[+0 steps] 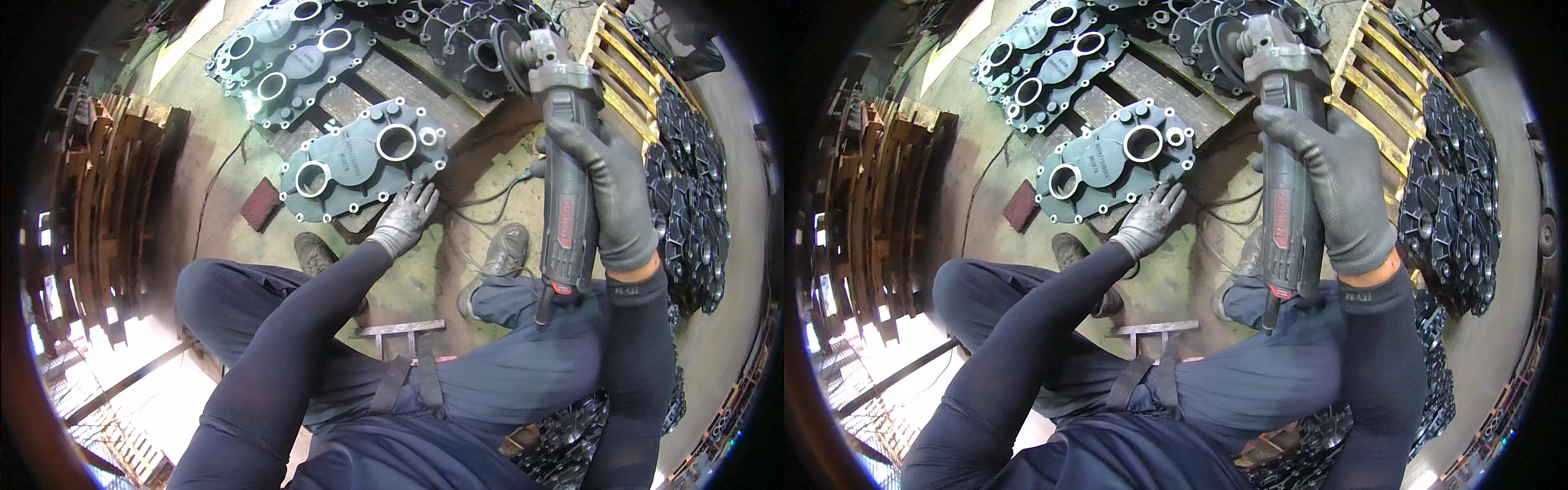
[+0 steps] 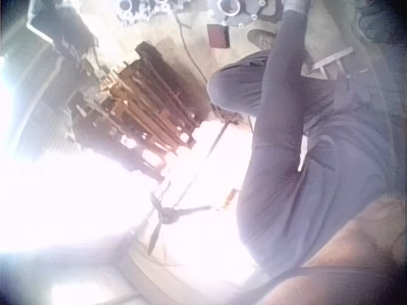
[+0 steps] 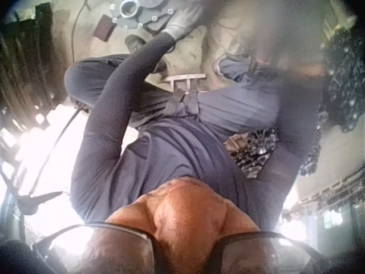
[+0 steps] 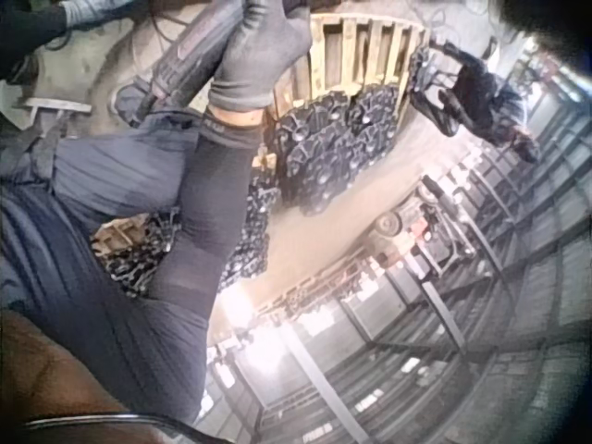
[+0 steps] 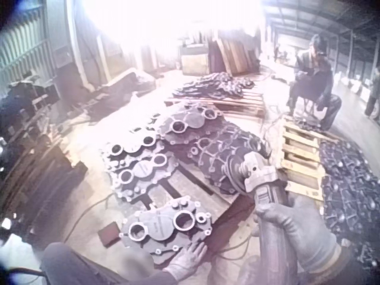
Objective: The person sits on the floor and uses an angle grinder to smooth the edges of metal engine parts. They handle each part individually, grinding the edges and then placing it aside before picking up the next one.
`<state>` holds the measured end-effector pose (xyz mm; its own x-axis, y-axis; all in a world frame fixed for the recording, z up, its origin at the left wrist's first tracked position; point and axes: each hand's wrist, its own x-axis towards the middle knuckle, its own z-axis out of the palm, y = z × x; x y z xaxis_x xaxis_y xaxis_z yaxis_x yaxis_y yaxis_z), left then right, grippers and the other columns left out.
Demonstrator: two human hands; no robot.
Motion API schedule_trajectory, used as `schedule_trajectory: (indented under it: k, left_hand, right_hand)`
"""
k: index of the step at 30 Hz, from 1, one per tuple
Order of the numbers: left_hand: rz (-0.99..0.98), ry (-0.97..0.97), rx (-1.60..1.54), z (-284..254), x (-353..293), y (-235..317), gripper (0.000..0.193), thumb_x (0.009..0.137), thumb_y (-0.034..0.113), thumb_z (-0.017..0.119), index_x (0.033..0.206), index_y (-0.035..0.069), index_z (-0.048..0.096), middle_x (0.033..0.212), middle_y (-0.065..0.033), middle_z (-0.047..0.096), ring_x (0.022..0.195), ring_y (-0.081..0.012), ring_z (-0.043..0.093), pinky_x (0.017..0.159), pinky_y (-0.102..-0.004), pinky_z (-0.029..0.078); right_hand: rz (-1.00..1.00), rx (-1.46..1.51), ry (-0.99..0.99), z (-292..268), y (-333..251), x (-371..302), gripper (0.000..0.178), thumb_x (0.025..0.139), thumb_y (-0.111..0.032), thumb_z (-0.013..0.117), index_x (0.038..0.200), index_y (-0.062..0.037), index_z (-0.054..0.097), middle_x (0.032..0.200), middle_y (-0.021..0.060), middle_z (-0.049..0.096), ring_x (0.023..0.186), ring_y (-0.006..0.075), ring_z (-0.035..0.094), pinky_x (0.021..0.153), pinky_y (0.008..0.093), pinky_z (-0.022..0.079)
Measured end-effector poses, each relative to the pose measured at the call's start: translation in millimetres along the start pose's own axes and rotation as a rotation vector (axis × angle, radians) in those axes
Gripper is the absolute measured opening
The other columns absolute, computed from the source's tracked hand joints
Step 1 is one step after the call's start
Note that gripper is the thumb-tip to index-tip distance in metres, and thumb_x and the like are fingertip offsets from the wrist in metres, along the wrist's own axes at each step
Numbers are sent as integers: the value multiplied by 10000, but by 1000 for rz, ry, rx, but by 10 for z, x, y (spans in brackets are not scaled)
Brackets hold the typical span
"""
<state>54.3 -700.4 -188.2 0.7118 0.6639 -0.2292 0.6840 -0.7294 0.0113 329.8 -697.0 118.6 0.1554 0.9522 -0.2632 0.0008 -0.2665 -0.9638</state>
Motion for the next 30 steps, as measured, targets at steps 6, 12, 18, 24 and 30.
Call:
schedule_trajectory:
  k: [6, 12, 18, 24, 30]
  left_hand:
    - [-293, 328, -363, -165, 49, -414, 562, 982, 224, 690, 1510, 66, 578, 1447, -165, 646, 1296, -384, 644, 1061, -508, 540]
    - [-574, 262, -360, -244, 574, -562, 309, 967, 312, 735, 1183, 98, 683, 1146, -180, 758, 1132, -393, 708, 1022, -537, 499]
    - [-460, 157, -287, -96, 592, -715, 196, 997, 189, 634, 1124, 146, 778, 1120, -122, 807, 1134, -322, 743, 1016, -495, 526]
    - [-119, 28, -216, -14, 60, -628, 364, 983, 145, 625, 1342, 109, 668, 1266, -94, 748, 1204, -354, 686, 1132, -550, 456]
    - [-362, 244, -463, -91, -356, -657, 326, 985, 217, 705, 1292, 114, 743, 1117, -120, 791, 1096, -357, 731, 1074, -487, 511]
  right_hand:
    - [36, -67, -29, 60, -25, -15, 481, 1005, -361, 802, 1205, 57, 672, 981, 103, 743, 825, 185, 791, 734, 290, 634]
    - [59, -104, -25, 114, -33, 28, 491, 1001, -364, 807, 1226, 49, 666, 1003, 111, 745, 848, 194, 797, 733, 296, 639]
    - [27, -34, 16, 297, -32, 110, 435, 946, -299, 866, 1159, 24, 667, 936, 97, 730, 736, 187, 776, 617, 286, 611]
    - [19, -56, -49, 423, -11, 198, 449, 934, -296, 868, 1166, 34, 670, 948, 123, 749, 737, 188, 777, 616, 286, 610]
    - [64, -55, -118, 523, 29, 150, 454, 935, -282, 868, 1185, 37, 661, 967, 135, 751, 746, 197, 779, 626, 288, 621]
